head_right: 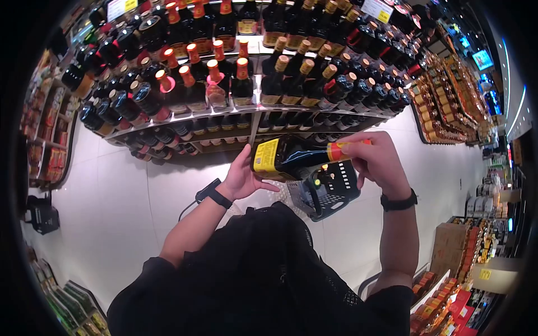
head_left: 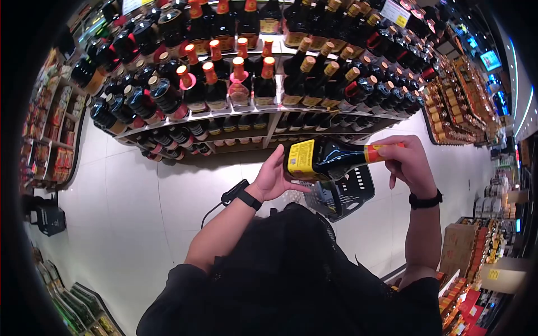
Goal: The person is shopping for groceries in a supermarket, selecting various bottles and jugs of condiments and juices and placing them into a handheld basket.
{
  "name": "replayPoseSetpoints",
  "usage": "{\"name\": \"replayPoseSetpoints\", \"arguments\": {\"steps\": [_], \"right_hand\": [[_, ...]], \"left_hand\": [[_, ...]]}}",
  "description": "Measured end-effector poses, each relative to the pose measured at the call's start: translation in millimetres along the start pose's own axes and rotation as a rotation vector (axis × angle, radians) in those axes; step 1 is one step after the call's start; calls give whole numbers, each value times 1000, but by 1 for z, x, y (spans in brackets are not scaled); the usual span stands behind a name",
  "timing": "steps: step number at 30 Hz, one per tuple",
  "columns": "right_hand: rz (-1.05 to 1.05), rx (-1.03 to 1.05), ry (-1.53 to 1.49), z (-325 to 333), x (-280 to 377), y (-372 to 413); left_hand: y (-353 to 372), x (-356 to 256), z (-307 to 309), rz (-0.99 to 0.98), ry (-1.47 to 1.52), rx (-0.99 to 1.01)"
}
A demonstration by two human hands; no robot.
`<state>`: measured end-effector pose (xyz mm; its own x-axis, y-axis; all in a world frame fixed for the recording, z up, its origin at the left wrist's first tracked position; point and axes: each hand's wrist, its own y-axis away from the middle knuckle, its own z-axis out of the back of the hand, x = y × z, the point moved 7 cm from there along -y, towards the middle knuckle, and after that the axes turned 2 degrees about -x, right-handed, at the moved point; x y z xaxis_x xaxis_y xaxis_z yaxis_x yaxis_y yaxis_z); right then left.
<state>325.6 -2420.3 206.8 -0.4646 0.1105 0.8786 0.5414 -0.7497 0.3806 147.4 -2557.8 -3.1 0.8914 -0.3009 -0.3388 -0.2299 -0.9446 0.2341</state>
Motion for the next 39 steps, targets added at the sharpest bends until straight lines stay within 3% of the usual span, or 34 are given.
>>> {"name": "replayPoseSetpoints", "arguments": {"steps": [1, 4, 5, 8, 12, 15, 26, 32, 39], "right_hand": [[-4, 39, 19, -13, 6, -6], [-8, 141, 52, -40, 17, -26], [16, 156, 53, -47, 21, -36], [59, 172, 66, -81, 51, -48], [151, 130, 71, -103, 69, -60], [205, 107, -5, -116, 76, -68], [261, 113, -105, -131, 85, -66], [307, 72, 145, -133, 100, -54], [337, 38, 132, -127, 107, -64]], "left_hand": [[10, -3, -2, 8, -5, -26], [29, -9, 11, -4, -8, 197], [39, -5, 17, -2, -6, 46], [66, 7, 16, 71, 153, 139], [85, 5, 2, 19, 269, 37], [99, 0, -5, 3, 287, 157], [123, -9, -22, -89, 252, 131], [125, -13, -31, -83, 232, 197], [123, -26, -29, -130, 151, 181]]}}
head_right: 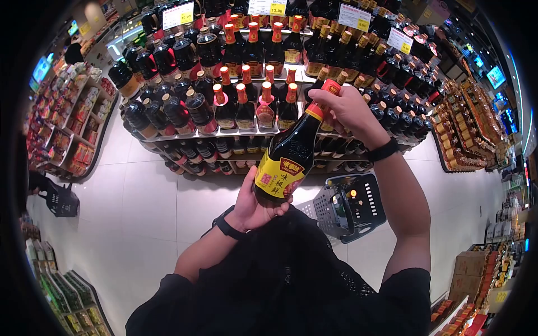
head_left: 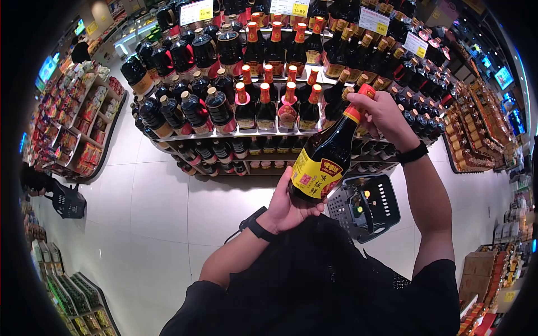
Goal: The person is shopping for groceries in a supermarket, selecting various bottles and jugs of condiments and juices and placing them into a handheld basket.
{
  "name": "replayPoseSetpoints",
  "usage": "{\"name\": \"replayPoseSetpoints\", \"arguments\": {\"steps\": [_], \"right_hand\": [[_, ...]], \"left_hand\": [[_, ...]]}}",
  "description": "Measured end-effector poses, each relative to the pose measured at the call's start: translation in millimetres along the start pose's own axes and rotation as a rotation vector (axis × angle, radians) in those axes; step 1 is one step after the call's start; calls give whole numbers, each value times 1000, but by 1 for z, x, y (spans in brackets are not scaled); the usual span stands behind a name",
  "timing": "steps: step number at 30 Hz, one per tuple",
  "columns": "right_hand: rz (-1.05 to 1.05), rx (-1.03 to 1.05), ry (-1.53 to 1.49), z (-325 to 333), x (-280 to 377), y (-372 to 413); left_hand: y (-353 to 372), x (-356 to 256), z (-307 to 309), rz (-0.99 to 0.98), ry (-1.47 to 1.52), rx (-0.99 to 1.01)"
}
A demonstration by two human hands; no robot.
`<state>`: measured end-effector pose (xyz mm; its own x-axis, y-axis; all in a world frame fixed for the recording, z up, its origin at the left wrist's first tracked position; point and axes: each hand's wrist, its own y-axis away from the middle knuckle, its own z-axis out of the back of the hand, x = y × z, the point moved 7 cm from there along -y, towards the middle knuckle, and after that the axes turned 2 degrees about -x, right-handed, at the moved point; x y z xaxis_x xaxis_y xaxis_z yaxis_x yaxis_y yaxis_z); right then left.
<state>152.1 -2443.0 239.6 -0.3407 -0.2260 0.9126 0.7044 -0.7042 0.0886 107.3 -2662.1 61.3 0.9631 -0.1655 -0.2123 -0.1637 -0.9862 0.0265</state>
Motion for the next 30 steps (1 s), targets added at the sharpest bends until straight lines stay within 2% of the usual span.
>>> {"name": "replayPoseSetpoints", "arguments": {"steps": [4, 6, 9, 10, 12, 15, 19, 23, 27, 30], "right_hand": [[13, -23, -91, 9, 7, -14], [116, -49, -117, 13, 25, -22], [313, -33, -62, 22, 56, -35], [407, -45, -40, 24, 68, -40], [627, -51, 71, 34, 91, -53], [703, -173, 206, 57, 114, -79], [791, -253, 370, 95, 121, -150], [789, -314, 411, 115, 112, -220], [729, -328, 476, 115, 96, -275], [746, -310, 501, 109, 76, -318]], "left_hand": [[-14, -18, -2, -17, -35, 41], [-26, -33, -5, -37, -55, 79], [-43, -62, -21, -167, -225, -158], [-49, -71, -16, -133, -238, -73], [-58, -96, -17, -173, -418, -57], [-65, -130, -14, -219, -537, -113], [-53, -171, 38, -321, -627, -342], [-2, -192, 123, -420, -538, -703], [72, -174, 231, -465, -450, -1090], [117, -136, 280, -374, -422, -1365]]}}
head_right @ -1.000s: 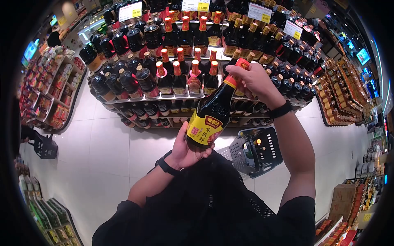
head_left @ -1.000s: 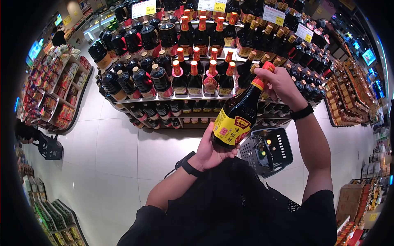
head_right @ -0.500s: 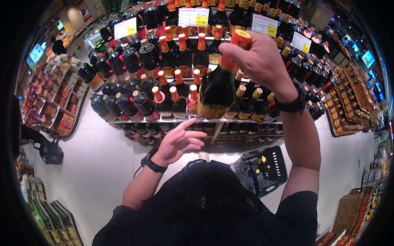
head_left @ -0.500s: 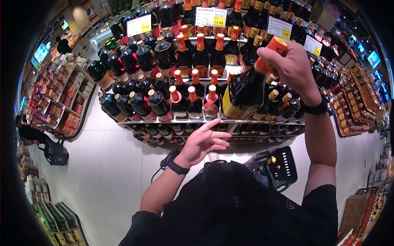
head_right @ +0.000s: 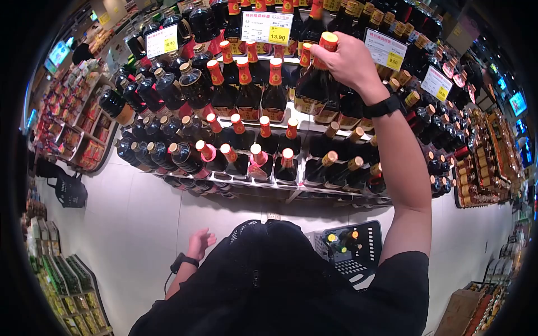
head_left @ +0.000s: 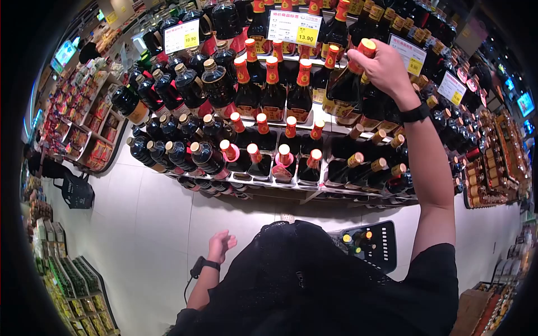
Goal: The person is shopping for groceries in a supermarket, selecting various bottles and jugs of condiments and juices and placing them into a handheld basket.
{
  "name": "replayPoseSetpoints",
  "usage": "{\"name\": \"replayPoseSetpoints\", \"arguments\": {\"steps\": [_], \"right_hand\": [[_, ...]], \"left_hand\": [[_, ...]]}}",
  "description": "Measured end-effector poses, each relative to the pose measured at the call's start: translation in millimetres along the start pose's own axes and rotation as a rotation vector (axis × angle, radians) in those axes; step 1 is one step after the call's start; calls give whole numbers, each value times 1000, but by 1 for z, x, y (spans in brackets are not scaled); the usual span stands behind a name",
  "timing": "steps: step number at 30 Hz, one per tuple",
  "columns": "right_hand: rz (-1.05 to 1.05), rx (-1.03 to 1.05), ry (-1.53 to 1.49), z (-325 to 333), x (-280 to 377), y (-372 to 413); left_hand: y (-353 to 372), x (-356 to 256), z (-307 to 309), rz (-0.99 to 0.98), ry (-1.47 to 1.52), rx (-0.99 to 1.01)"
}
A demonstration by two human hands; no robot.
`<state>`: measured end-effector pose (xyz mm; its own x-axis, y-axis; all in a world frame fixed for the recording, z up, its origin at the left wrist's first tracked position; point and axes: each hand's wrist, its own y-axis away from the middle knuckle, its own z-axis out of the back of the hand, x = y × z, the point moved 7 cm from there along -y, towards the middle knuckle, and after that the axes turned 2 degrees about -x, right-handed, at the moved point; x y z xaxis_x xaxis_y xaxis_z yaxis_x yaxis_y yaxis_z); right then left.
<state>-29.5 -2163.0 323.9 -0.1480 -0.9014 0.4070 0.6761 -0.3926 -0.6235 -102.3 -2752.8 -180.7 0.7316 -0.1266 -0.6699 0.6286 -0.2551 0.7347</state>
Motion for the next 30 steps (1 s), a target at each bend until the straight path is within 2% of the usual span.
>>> {"name": "replayPoseSetpoints", "arguments": {"steps": [1, 3, 5, 7, 8, 9, 12, 15, 16, 17, 19, 21, 23, 24, 26, 28, 30], "right_hand": [[-5, 8, 11, -9, -10, -4], [-7, 29, 9, -25, -22, -6], [-39, 70, -7, -37, -32, -8], [-68, 123, -23, -47, -37, -7], [-83, 150, -31, -53, -40, -7], [-90, 159, -19, -58, -45, -7], [-150, 209, -12, -72, -57, -6], [-331, 312, -62, -82, -60, 0], [-205, 252, -66, -87, -65, -1], [-194, 244, -60, -93, -70, 1], [-175, 222, -47, -98, -73, 3], [-188, 252, -18, -102, -74, 4], [-253, 291, -62, -114, -85, 8], [-182, 252, -33, -114, -81, 8], [-262, 299, -47, -120, -87, 12], [-265, 301, -40, -125, -93, 14], [-222, 277, -27, -131, -98, 14]], "left_hand": [[-8, 24, 18, 33, -30, -62], [-39, 92, 61, 208, 9, -32], [-24, 96, 69, 10, -497, -70], [-26, 125, 85, -83, -788, -110], [-48, 158, 102, -71, -827, -132], [-51, 164, 100, -57, -865, -152], [-42, 156, 78, -360, -1161, -11], [-28, 151, 58, 284, 109, -216], [-18, 125, 41, 176, 24, -141], [-8, 103, 25, 67, -61, -66], [-17, 103, 23, 85, -10, -11], [-55, 147, 50, 343, 259, -48], [-56, 146, 52, 289, 247, -87], [-56, 144, 53, 262, 241, -108], [-40, 120, 48, 19, -94, -63], [-36, 118, 51, -99, -230, -63], [-31, 124, 55, -44, -157, -117]]}}
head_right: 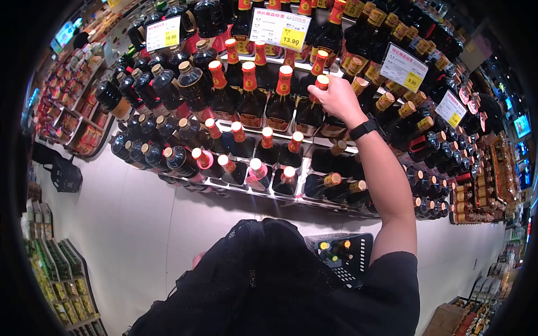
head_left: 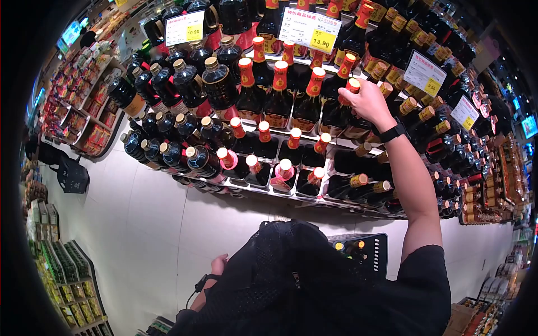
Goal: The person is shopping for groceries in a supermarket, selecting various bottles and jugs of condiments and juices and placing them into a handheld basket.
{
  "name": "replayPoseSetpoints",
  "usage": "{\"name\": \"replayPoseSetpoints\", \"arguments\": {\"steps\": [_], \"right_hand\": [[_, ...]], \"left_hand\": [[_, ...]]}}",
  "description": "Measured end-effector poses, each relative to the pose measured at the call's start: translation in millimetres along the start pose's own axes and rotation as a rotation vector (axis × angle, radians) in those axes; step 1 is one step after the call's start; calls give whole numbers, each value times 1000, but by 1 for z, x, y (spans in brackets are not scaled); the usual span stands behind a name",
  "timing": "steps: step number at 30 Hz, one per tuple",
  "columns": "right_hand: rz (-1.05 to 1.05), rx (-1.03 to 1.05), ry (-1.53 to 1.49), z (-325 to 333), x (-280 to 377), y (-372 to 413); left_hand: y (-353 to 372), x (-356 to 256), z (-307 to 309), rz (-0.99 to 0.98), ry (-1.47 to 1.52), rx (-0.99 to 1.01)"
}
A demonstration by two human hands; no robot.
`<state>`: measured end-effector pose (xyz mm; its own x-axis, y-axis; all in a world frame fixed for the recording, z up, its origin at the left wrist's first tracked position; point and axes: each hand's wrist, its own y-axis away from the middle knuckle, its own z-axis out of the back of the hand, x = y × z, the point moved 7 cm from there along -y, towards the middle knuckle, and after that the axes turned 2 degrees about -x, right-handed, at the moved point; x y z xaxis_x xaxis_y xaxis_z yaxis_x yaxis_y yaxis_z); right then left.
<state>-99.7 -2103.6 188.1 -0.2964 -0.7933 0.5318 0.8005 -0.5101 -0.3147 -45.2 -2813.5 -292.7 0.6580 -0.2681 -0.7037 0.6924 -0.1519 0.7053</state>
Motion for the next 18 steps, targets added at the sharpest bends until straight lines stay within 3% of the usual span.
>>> {"name": "replayPoseSetpoints", "arguments": {"steps": [4, 6, 8, 11, 13, 16, 18], "right_hand": [[-55, 39, -28, 0, 5, 1], [-83, 54, -24, 0, 6, 1], [-60, 29, -22, -4, -2, -2], [-38, 6, -8, -3, -1, -2], [-40, 6, -10, 0, 0, 0], [-47, 17, -27, 0, -1, 2], [-31, 11, -28, 1, -1, 2]], "left_hand": [[9, 12, 5, 270, 156, -97], [12, 15, 3, 300, 206, -116], [34, -14, -12, 63, 137, -52], [33, -28, -16, -320, -209, 73], [36, -38, -19, -327, -252, 78], [38, -36, -19, -90, -21, -7], [4, 7, -1, 146, 178, -73]]}}
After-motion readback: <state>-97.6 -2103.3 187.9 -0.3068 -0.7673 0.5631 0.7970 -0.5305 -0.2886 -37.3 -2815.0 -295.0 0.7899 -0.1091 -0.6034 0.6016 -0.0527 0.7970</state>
